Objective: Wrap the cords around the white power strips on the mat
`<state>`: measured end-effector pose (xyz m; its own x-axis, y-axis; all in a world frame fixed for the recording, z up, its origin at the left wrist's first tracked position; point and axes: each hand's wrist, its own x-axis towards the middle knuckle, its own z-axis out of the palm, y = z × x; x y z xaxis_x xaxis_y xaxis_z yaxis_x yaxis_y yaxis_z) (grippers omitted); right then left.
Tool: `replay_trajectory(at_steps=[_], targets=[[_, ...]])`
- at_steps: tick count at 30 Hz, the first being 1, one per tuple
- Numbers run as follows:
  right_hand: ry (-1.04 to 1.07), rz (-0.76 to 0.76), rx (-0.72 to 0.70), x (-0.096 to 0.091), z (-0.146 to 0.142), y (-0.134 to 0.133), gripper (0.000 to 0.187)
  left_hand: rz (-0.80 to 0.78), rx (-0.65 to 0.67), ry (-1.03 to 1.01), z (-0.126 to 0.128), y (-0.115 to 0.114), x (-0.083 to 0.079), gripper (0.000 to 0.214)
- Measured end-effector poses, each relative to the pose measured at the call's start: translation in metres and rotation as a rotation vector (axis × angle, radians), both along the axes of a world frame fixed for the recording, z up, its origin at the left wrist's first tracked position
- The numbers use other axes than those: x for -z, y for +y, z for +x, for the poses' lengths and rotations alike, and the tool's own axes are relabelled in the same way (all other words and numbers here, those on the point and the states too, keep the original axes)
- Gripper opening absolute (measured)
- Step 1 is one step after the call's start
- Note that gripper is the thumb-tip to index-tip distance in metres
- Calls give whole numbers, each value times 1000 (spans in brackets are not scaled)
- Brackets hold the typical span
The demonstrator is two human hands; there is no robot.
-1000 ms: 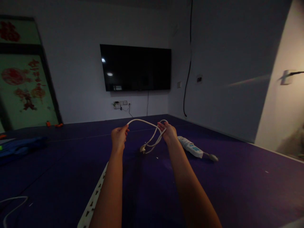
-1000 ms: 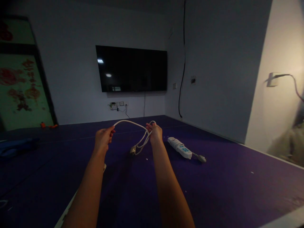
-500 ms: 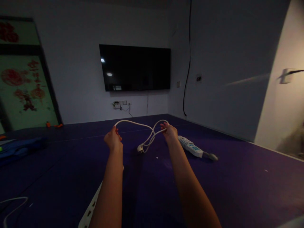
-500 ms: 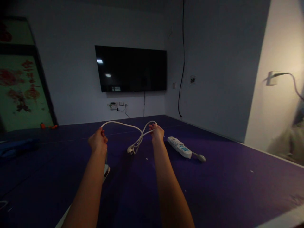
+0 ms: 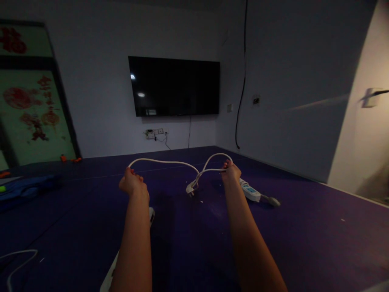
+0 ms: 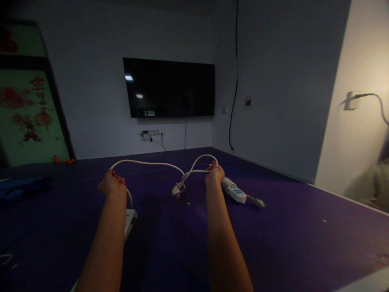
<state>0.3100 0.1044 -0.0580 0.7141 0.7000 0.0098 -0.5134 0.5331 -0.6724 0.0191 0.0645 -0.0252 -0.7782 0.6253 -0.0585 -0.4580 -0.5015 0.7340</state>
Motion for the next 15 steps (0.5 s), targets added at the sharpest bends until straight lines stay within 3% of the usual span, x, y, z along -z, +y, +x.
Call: replay_trajectory(at_steps=[10, 15], targets=[[24, 163, -8, -17, 3, -14, 17, -24, -53, 22, -21, 5, 5, 17], [-124, 403, -30, -39, -7, -27, 21, -50, 46, 149, -21, 13, 12, 20]])
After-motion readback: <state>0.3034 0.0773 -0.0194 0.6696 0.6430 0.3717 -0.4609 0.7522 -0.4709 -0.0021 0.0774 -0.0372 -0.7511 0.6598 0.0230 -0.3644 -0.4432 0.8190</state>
